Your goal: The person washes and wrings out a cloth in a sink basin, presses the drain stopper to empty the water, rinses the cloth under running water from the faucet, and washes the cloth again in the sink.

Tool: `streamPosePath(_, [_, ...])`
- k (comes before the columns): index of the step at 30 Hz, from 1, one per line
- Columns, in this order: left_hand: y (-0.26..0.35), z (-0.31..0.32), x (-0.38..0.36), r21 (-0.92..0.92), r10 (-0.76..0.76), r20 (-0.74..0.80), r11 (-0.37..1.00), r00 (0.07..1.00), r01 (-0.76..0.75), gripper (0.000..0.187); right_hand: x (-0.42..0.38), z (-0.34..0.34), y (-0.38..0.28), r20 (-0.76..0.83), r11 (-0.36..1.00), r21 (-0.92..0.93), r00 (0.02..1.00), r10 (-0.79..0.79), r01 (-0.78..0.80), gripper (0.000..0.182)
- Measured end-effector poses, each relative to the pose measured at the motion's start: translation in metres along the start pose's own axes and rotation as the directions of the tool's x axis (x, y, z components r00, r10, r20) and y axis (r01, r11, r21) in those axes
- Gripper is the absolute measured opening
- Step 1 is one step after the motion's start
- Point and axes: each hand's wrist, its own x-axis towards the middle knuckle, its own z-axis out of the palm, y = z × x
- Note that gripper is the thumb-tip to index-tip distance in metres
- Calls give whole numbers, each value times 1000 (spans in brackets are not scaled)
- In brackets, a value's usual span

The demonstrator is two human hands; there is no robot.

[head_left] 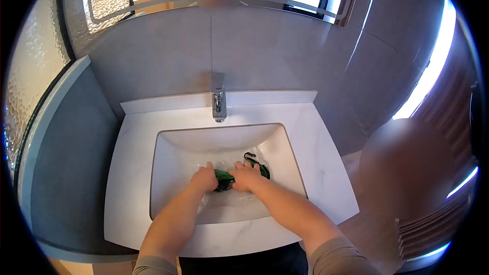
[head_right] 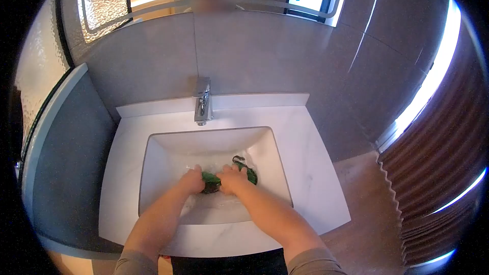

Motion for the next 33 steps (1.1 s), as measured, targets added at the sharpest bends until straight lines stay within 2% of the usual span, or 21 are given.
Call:
streamPosePath(2, [3,7,4,-193,-61,-169,981,984,28,45,-1,-2,3,-132,990,-6,981,141,-143,66])
streamPosePath(3, [5,2,-2,-196,-63,-164,980,984,30,45,5,5,9,-126,990,-6,982,141,-143,66])
streamPosePath(5, [12,-17,-14,-620,-131,11,777,991,110,41,26,20,28,-187,879,439,937,294,-188,52])
streamPosePath(6, [10,-19,-12,-617,-133,8,779,991,110,41,26,16,28,-190,878,441,937,292,-184,52])
streamPosePath(8, [5,-19,-6,-805,-54,61,588,997,81,45,30,7,30,-61,722,691,993,99,-30,42])
streamPosePath(9, [3,-15,-2,-804,-54,62,589,997,82,45,25,-1,26,-60,721,692,993,99,-30,42])
streamPosePath(11, [0,-6,7,-962,37,172,221,984,160,50,12,-17,13,-79,428,895,990,-121,124,34])
streamPosePath(12, [-2,-7,6,-962,37,173,220,984,161,50,11,-20,7,-93,259,955,976,-198,144,30])
streamPosePath(13, [-4,-8,5,-970,127,214,148,968,195,50,8,-22,3,-91,259,955,976,-199,142,30])
streamPosePath(14, [-6,-10,4,-969,218,247,78,944,236,51,3,-24,0,-105,148,978,957,-269,149,29])
streamPosePath(15, [-6,-14,0,-968,216,251,79,944,239,51,-3,-29,-5,-127,34,989,933,-335,147,27])
streamPosePath(18, [-4,-18,-2,-963,239,264,120,934,242,49,-13,-35,-1,-123,-1,992,937,-326,130,27])
streamPosePath(19, [-4,-12,4,-973,289,228,108,930,205,51,-10,-33,4,-122,1,992,937,-327,130,27])
streamPosePath(21, [-4,-8,11,-982,338,187,91,922,166,53,1,-25,18,-74,-46,997,899,-432,60,29])
streamPosePath(22, [-4,-8,11,-971,353,236,111,905,210,53,5,-22,22,-74,-44,997,899,-432,61,29])
streamPosePath(24, [-2,-8,10,-960,369,281,129,886,250,52,6,-24,24,-91,-113,993,822,-563,32,31])
streamPosePath(26, [2,-9,3,-982,342,163,148,925,118,52,-4,-28,13,-127,-125,990,844,-521,71,30])
streamPosePath(28, [11,-25,-16,-979,335,196,121,922,164,52,-9,-32,0,-162,-140,984,862,-480,108,29])
streamPosePath(30, [11,-26,-17,-972,330,234,97,915,214,53,-8,-32,-7,-219,-49,975,916,-336,215,28])
streamPosePath(31, [8,-20,-10,-971,358,235,43,904,235,55,-6,-31,-8,-218,-52,976,916,-336,213,28])
streamPosePath(33, [4,-19,-7,-966,386,233,-10,893,257,57,-4,-35,-10,-277,288,901,942,-191,324,28])
